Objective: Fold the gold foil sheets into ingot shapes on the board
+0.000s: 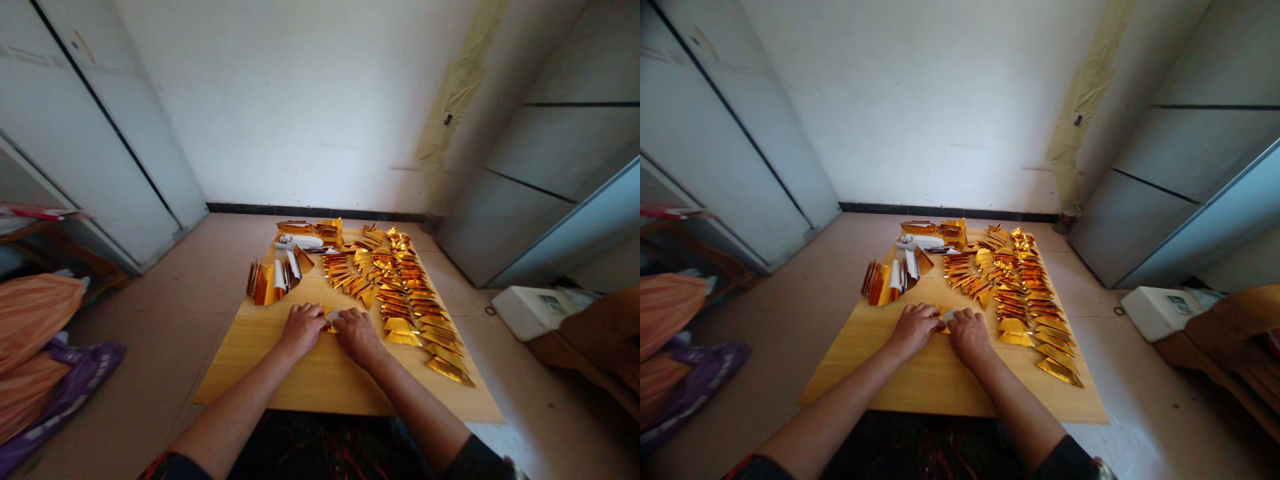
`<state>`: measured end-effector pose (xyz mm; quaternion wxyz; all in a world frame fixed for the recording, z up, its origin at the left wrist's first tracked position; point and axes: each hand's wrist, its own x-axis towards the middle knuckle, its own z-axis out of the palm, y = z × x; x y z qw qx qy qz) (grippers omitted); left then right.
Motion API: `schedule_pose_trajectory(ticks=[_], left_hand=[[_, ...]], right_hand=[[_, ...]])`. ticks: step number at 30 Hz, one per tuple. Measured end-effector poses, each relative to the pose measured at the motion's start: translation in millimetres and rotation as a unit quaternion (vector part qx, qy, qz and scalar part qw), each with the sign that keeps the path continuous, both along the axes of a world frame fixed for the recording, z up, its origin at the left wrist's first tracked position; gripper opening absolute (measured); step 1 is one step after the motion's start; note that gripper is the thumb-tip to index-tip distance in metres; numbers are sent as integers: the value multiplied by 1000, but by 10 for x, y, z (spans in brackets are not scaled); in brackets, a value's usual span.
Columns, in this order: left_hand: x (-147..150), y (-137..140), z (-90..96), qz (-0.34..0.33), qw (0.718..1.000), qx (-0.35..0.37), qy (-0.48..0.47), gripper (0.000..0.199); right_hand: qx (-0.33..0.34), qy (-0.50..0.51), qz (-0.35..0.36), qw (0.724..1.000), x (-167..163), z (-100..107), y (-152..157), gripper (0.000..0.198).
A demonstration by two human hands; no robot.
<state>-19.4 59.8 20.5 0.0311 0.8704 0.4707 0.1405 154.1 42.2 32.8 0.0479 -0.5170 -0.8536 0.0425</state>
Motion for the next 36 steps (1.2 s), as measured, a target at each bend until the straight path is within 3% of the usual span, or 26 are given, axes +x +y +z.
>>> schedule_pose_trajectory(ticks=[4, 10, 16, 24, 29, 36], left_hand=[[-94, 102, 8, -48, 999, 2, 13, 12], [-131, 12, -87, -30, 999, -2, -37, 11], [-163, -27, -176, -9, 996, -37, -80, 9], [-156, -17, -157, 6, 992, -74, -100, 11], [-156, -13, -174, 11, 991, -84, -108, 12], [-165, -10, -165, 17, 988, -93, -118, 12]], right_hand=[[11, -8, -8, 1000, -122, -16, -132, 20], [-17, 56, 65, 996, 18, -95, -60, 11], [-3, 165, 109, 980, 285, -292, 126, 31], [46, 203, 130, 969, 266, -465, 221, 13], [49, 211, 130, 968, 207, -432, 238, 11], [-26, 287, 189, 939, 147, -333, 252, 16]])
